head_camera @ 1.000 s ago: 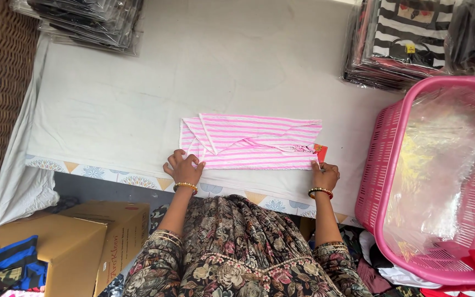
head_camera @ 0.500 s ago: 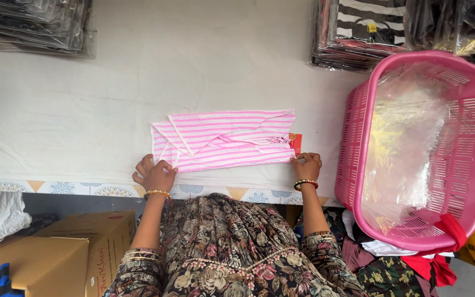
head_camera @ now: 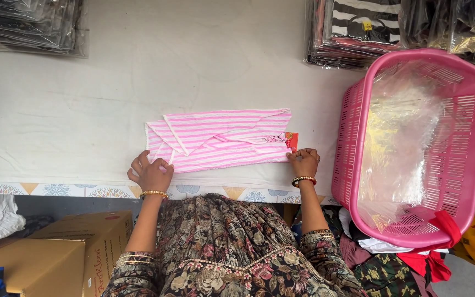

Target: The person folds a black and white striped garment and a pink striped garment on a table. They then place each folded garment into a clear plastic bag and stack them on the table.

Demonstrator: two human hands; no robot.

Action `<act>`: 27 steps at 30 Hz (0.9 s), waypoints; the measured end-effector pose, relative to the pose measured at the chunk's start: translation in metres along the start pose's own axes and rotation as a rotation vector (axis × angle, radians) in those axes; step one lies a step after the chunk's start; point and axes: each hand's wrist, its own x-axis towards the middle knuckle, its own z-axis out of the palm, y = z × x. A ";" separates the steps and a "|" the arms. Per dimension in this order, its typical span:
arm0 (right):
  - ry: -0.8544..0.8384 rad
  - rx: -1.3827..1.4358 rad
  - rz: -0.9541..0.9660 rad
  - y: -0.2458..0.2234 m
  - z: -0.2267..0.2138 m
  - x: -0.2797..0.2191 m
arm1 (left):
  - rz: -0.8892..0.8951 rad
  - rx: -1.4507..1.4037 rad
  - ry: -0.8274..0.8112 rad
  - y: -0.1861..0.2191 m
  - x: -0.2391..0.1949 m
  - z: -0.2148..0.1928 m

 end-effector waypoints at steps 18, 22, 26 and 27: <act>-0.016 -0.208 -0.682 -0.106 0.053 -0.032 | 0.552 0.139 0.097 0.083 0.002 0.080; -0.112 -0.455 -0.696 -0.121 0.078 -0.025 | 0.617 0.229 -0.081 0.102 0.013 0.091; -0.197 -0.484 -0.665 -0.120 0.086 -0.020 | 0.607 0.318 -0.170 0.103 0.018 0.088; -0.210 -0.480 -0.684 -0.119 0.084 -0.023 | 0.584 0.321 -0.169 0.102 0.016 0.088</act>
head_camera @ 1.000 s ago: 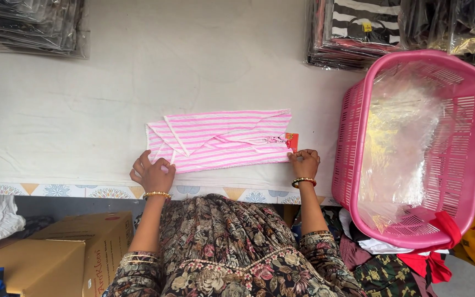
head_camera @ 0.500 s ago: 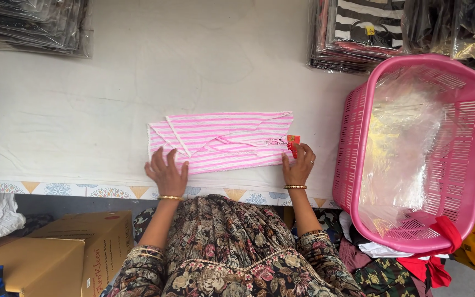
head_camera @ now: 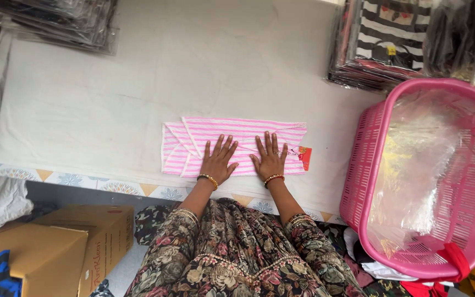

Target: The person folds a black and white striped garment and a pink striped garment on a table. They then place each folded garment into a clear plastic bag and stack them on the table.

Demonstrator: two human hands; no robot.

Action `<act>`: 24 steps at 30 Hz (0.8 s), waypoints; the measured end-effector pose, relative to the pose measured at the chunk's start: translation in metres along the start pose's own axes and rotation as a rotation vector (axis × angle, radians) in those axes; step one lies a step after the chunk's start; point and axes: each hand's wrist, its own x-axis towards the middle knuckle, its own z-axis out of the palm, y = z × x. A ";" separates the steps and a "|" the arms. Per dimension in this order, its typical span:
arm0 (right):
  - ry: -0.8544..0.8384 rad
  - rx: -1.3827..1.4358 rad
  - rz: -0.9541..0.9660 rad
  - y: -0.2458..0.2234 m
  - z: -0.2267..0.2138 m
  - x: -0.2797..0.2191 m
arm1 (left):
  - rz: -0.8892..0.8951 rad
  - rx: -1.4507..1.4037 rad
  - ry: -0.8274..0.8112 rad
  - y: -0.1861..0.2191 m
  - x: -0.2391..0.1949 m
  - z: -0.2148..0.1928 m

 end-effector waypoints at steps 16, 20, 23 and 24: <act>0.241 0.311 -0.033 -0.019 -0.016 0.023 | -1.117 -0.615 0.578 -0.102 -0.066 0.014; 0.165 0.490 -0.275 -0.077 -0.041 0.072 | -1.219 -1.036 0.677 -0.108 -0.062 0.007; -0.018 0.525 -0.441 -0.130 -0.056 0.116 | -1.292 -1.318 0.683 -0.110 -0.058 0.003; -0.019 0.524 -0.447 -0.146 -0.057 0.129 | -1.295 -1.320 0.688 -0.111 -0.058 0.009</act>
